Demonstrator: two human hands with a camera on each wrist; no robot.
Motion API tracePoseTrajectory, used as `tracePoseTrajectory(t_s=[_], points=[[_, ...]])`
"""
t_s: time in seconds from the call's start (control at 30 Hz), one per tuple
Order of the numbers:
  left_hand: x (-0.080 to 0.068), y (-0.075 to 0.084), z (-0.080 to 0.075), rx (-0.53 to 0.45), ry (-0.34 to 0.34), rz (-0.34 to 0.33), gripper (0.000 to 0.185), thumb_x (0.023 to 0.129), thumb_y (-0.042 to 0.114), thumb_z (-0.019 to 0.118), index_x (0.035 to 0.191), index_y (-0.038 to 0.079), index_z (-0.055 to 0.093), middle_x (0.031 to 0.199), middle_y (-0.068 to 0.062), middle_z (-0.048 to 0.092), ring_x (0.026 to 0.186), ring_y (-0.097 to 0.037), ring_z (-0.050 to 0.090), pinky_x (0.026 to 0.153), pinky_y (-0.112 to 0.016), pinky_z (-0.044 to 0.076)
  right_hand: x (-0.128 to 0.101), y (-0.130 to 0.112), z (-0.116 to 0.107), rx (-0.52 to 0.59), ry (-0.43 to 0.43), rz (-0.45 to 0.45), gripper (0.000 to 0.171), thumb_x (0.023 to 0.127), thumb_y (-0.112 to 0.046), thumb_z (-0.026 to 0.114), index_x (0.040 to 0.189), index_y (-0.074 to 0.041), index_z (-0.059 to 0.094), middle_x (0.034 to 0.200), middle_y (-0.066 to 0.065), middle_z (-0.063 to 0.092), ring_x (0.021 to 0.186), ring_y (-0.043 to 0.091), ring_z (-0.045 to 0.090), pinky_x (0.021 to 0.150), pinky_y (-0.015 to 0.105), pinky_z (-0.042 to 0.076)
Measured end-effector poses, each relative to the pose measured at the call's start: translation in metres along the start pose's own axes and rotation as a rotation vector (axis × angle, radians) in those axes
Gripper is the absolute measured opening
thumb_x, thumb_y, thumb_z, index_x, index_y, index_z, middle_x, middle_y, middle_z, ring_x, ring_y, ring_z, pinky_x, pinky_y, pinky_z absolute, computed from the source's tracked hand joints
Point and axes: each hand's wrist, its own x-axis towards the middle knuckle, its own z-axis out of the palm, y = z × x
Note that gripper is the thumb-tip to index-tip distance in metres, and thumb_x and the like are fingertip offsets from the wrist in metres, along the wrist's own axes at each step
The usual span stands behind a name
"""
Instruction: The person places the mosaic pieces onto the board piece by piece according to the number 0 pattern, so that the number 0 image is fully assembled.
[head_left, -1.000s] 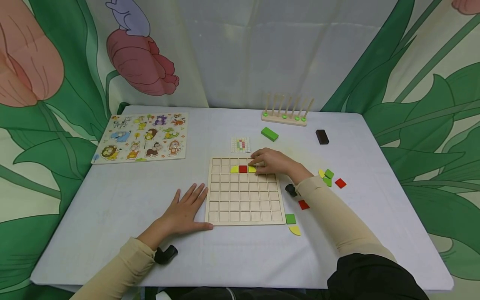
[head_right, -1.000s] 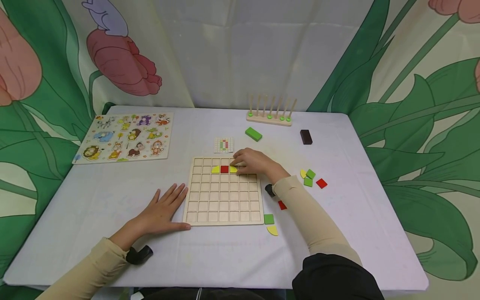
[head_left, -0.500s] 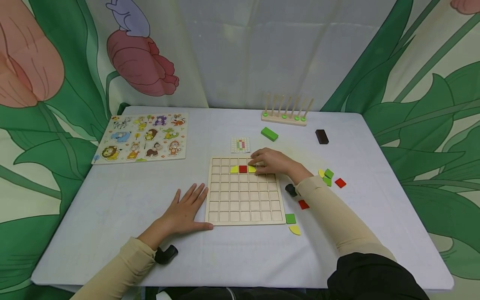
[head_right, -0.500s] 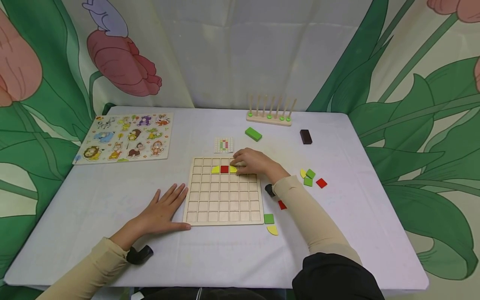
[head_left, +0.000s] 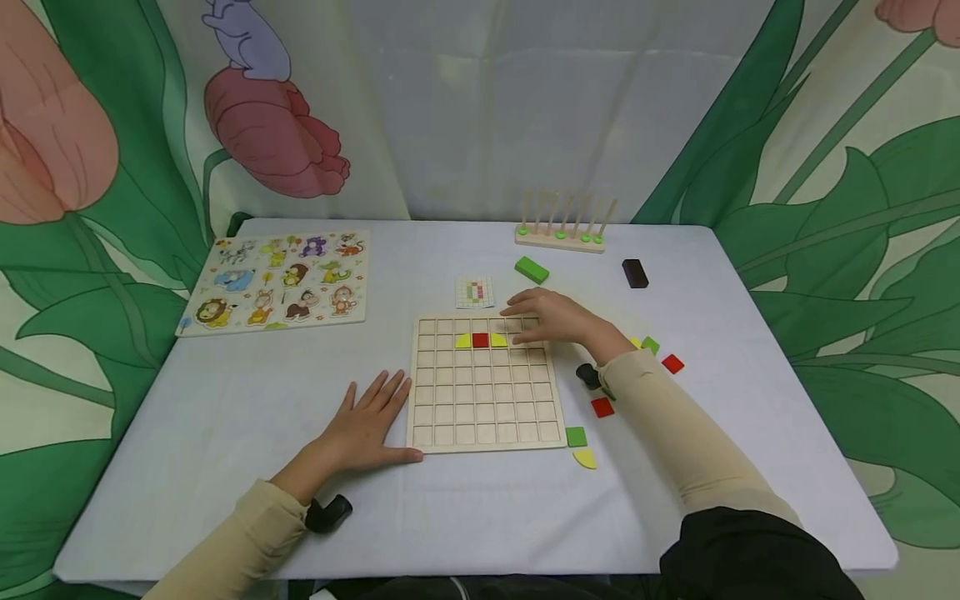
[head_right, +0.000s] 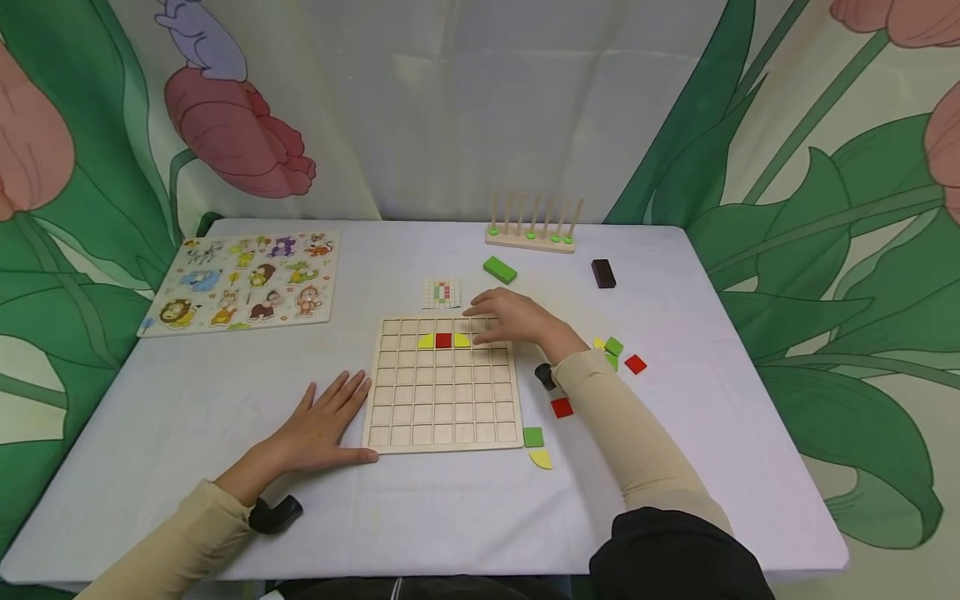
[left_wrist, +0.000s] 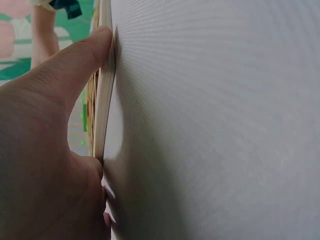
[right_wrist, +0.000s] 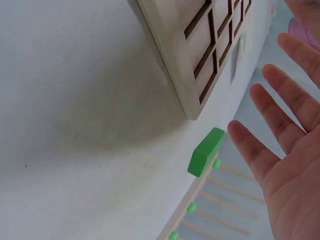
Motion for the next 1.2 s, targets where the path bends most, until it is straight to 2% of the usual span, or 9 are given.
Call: tracePoseTrajectory(t_s=[0.23,0.5,0.77,1.2], points=[[-0.001,-0.001,0.000,-0.009,-0.007,-0.005,0.110,0.073,0.076,0.055,0.153,0.013,0.013,0.161,-0.007,0.009,0.148,-0.032,0.006,0.111,-0.067,0.006,-0.019,0.002,-0.012,0.032,0.048,0.070,0.056,0.080,-0.037,0.073,0.130,-0.015,0.059,0.139,0.010,0.051,0.133,0.029,0.042,0.109,0.051,0.034],[-0.001,0.000,-0.001,-0.019,-0.012,-0.009,0.110,0.073,0.075,0.056,0.153,0.012,0.014,0.161,-0.008,0.010,0.148,-0.033,0.006,0.110,-0.068,0.005,-0.070,0.026,-0.034,0.108,0.169,0.203,0.058,0.080,-0.035,0.074,0.132,-0.018,0.057,0.140,0.009,0.050,0.134,0.031,0.039,0.108,0.055,0.032],[-0.002,0.000,-0.001,-0.020,-0.016,-0.014,0.110,0.073,0.075,0.056,0.152,0.012,0.014,0.161,-0.009,0.009,0.148,-0.033,0.005,0.111,-0.068,0.005,-0.113,0.036,-0.050,0.153,0.209,0.361,0.063,0.081,-0.040,0.073,0.135,-0.015,0.053,0.144,0.016,0.043,0.136,0.038,0.034,0.106,0.062,0.030],[-0.001,0.000,0.001,-0.016,0.010,0.000,0.110,0.072,0.075,0.057,0.152,0.011,0.016,0.160,-0.010,0.012,0.148,-0.034,0.007,0.110,-0.068,0.007,-0.144,0.035,-0.047,0.128,0.223,0.387,0.058,0.084,-0.029,0.071,0.135,-0.012,0.052,0.143,0.020,0.044,0.134,0.042,0.034,0.103,0.063,0.032]])
